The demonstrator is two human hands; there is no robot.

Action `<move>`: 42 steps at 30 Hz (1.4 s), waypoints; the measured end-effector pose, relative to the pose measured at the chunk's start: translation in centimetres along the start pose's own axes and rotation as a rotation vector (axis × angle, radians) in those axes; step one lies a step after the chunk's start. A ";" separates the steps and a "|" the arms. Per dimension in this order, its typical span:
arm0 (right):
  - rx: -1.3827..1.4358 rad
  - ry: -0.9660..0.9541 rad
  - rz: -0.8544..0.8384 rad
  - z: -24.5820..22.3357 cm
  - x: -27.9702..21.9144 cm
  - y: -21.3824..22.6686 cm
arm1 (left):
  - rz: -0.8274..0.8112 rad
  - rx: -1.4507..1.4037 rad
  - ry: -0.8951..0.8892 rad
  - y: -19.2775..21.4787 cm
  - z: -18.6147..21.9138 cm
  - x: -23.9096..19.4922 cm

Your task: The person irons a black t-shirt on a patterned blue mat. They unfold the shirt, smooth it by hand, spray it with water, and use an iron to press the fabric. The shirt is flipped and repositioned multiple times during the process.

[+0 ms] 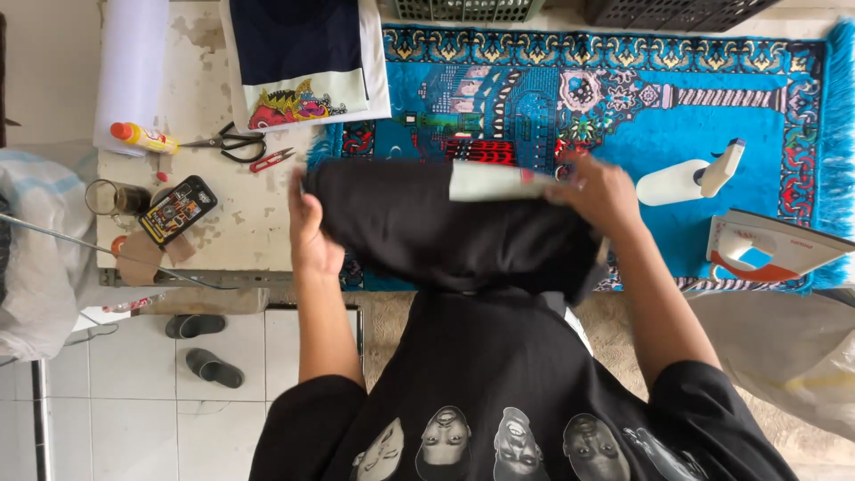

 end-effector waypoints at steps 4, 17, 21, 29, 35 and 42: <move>-0.303 0.333 0.683 0.9 0.0 -4.5 | -0.096 0.423 -0.125 -2.1 -3.8 0.0; -0.331 -0.242 -0.373 9.4 -15.6 -14.8 | -0.239 1.484 -0.139 15.0 -19.2 0.9; 0.091 -0.394 -0.551 10.9 -16.0 -5.9 | 0.185 0.072 0.695 11.8 -7.1 -2.3; 0.936 -0.651 0.539 12.5 -15.0 -1.7 | 0.137 0.074 0.131 14.2 4.2 5.4; 0.148 -0.146 0.008 8.4 -11.7 6.6 | 0.073 0.076 -0.421 14.1 11.9 7.4; 0.060 -0.013 0.089 9.9 -0.9 5.1 | -0.027 0.072 -1.062 9.5 15.8 11.0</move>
Point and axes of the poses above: each hand's wrist, its own x-axis towards the middle knuckle, its own y-axis out of the back of the hand, z = x × y, the point moved 3 cm from there along x, towards the middle knuckle, and after that the axes turned 9 degrees about z, right-handed, at the moved point
